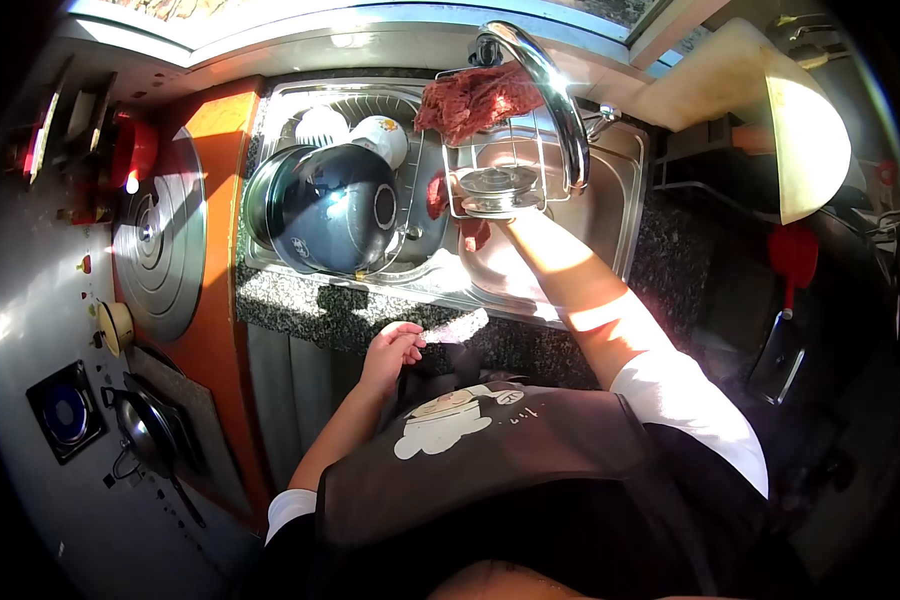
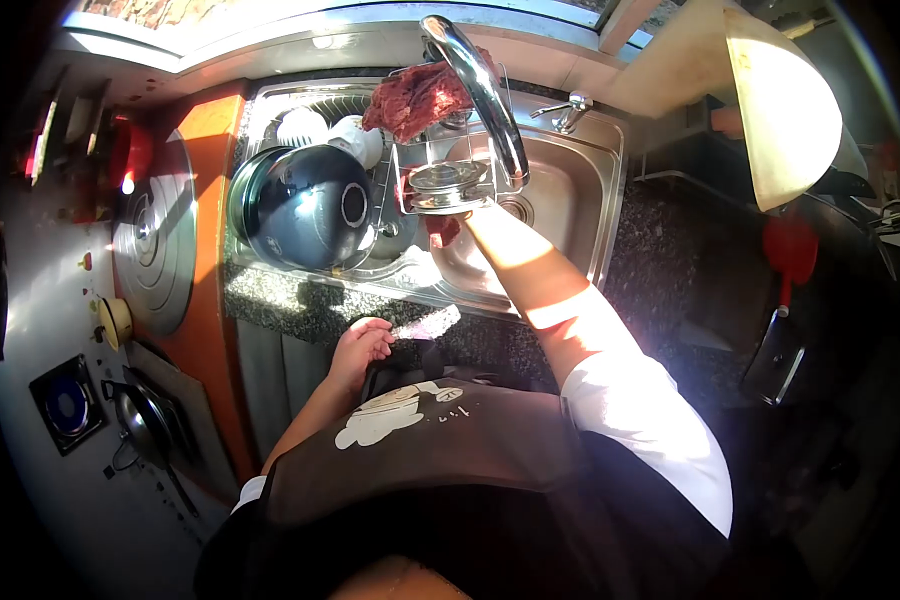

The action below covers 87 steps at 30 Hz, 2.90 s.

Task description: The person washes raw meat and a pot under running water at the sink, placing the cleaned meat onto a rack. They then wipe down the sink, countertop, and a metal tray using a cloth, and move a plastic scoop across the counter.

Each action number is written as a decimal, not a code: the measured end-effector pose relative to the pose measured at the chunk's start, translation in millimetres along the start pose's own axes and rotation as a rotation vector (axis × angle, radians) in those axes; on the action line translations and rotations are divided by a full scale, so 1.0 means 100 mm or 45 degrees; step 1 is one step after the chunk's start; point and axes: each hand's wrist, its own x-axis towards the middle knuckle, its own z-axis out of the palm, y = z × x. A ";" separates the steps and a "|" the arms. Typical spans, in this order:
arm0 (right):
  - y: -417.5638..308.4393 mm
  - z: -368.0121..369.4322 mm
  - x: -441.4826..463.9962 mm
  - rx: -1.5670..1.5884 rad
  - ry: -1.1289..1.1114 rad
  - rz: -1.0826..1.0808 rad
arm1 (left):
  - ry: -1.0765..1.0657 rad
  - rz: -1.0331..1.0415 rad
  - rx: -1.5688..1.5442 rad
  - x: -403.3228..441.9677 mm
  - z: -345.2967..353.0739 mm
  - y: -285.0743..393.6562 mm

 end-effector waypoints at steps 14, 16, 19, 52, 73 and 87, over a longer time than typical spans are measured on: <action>-0.03 -0.15 0.35 0.033 0.470 0.152 | -0.063 0.071 -0.035 -0.06 -0.05 -0.19; -0.06 -0.11 0.09 0.071 0.435 0.140 | -0.039 0.061 -0.049 -0.04 -0.07 -0.25; -0.09 0.00 -0.33 0.239 0.390 0.117 | -0.011 0.049 -0.075 -0.02 -0.06 -0.26; 0.32 0.46 0.27 0.577 0.747 0.003 | 0.235 1.223 0.468 0.71 0.54 0.86; -0.10 0.51 0.01 -0.856 0.463 0.074 | -0.004 0.961 0.531 0.08 -0.37 0.12; -1.27 1.43 -1.35 -0.664 0.408 -0.415 | 0.027 0.500 0.658 -0.58 -1.66 -0.35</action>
